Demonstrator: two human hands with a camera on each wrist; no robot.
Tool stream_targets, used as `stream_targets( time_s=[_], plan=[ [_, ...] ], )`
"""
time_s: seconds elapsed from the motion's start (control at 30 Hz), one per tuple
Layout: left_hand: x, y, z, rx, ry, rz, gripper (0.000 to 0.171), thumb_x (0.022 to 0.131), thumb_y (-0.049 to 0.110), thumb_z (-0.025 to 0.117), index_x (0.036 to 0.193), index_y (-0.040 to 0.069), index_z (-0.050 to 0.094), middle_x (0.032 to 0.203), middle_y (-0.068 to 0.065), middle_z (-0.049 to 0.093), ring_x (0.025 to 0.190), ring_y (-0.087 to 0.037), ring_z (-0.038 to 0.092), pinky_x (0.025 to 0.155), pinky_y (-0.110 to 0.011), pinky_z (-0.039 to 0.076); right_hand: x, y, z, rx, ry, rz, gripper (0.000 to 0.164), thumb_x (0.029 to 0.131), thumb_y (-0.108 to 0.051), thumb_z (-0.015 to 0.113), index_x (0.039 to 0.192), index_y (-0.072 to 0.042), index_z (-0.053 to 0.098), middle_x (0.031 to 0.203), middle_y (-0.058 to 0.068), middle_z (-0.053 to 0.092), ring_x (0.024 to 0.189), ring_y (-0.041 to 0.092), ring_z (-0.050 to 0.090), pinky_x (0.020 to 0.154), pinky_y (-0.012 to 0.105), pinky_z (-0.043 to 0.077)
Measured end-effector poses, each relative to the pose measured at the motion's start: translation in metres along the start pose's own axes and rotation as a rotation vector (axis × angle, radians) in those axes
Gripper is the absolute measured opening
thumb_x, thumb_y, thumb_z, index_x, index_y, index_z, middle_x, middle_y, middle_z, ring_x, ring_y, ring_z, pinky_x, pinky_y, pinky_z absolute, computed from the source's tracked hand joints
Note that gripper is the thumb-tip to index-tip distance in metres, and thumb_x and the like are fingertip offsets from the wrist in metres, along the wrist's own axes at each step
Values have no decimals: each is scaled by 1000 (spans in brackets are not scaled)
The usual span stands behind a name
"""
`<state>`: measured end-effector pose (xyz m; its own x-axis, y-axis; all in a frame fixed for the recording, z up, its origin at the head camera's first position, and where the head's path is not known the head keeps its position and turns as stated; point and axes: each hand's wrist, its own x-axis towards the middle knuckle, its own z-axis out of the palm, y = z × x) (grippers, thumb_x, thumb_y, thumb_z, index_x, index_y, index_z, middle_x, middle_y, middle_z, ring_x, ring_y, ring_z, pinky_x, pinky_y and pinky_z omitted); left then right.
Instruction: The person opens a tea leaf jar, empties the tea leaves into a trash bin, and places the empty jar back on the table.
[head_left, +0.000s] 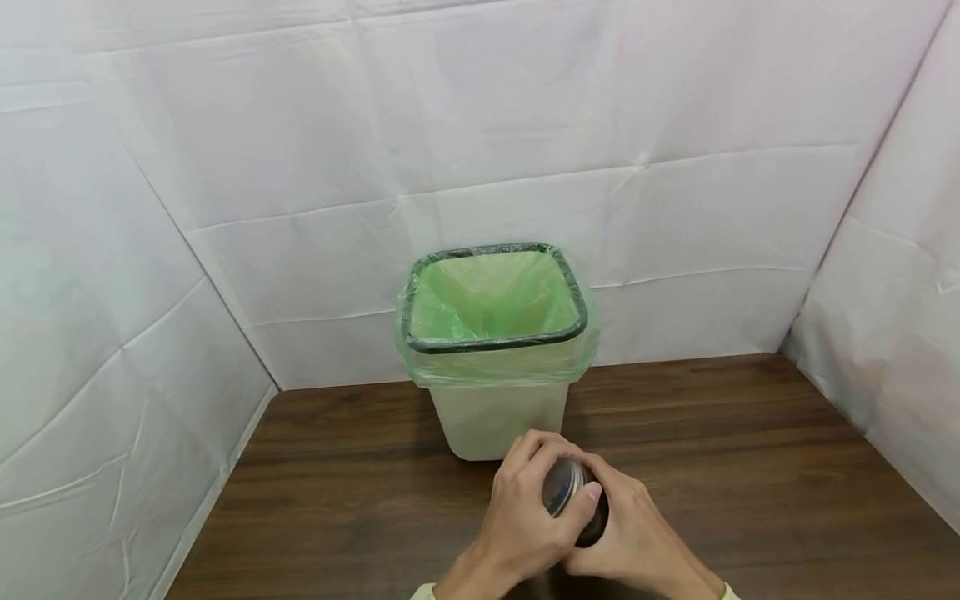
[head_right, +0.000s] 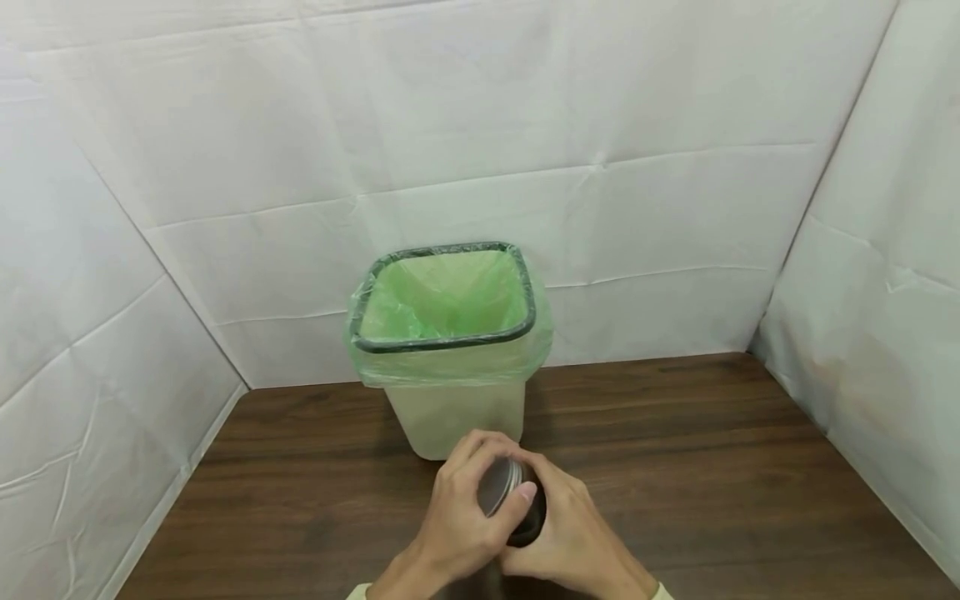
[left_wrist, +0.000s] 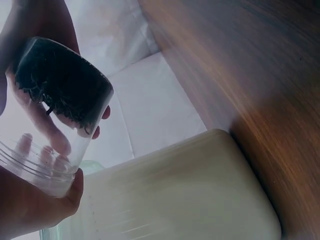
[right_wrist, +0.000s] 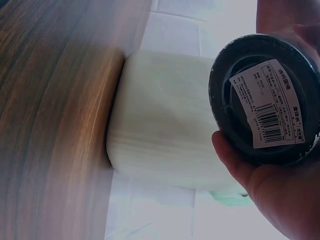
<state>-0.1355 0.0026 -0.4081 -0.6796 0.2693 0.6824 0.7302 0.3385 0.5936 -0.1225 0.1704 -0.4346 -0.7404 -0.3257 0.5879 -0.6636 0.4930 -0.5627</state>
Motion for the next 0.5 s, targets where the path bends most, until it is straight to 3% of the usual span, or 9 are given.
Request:
stream_targets(
  time_s=[0.2,0.33,0.5],
  plan=[
    [0,3,-5,-7,-103,-74,24,90,37,68,110,22,69,116,11,57,104,-9,54,83,-32,51,-1,2,0,0,4,0,94,52,-12,88,140,-19,53,115,-11,64,89,7,62,73,29,55],
    [1,4,-8,5,-142,-78,28,90,39,68,113,24,68,117,11,57,103,-10,54,82,-31,51,-2,2,0,42,-24,39,93,54,-10,88,140,-15,53,112,-9,65,87,7,62,72,29,55],
    [3,5,-13,3,-168,-63,34,90,44,67,118,26,69,120,13,57,106,-8,54,84,-32,51,0,2,-2,87,-39,22,87,58,-9,87,138,-14,53,110,-6,66,87,8,64,71,29,56]
  ],
)
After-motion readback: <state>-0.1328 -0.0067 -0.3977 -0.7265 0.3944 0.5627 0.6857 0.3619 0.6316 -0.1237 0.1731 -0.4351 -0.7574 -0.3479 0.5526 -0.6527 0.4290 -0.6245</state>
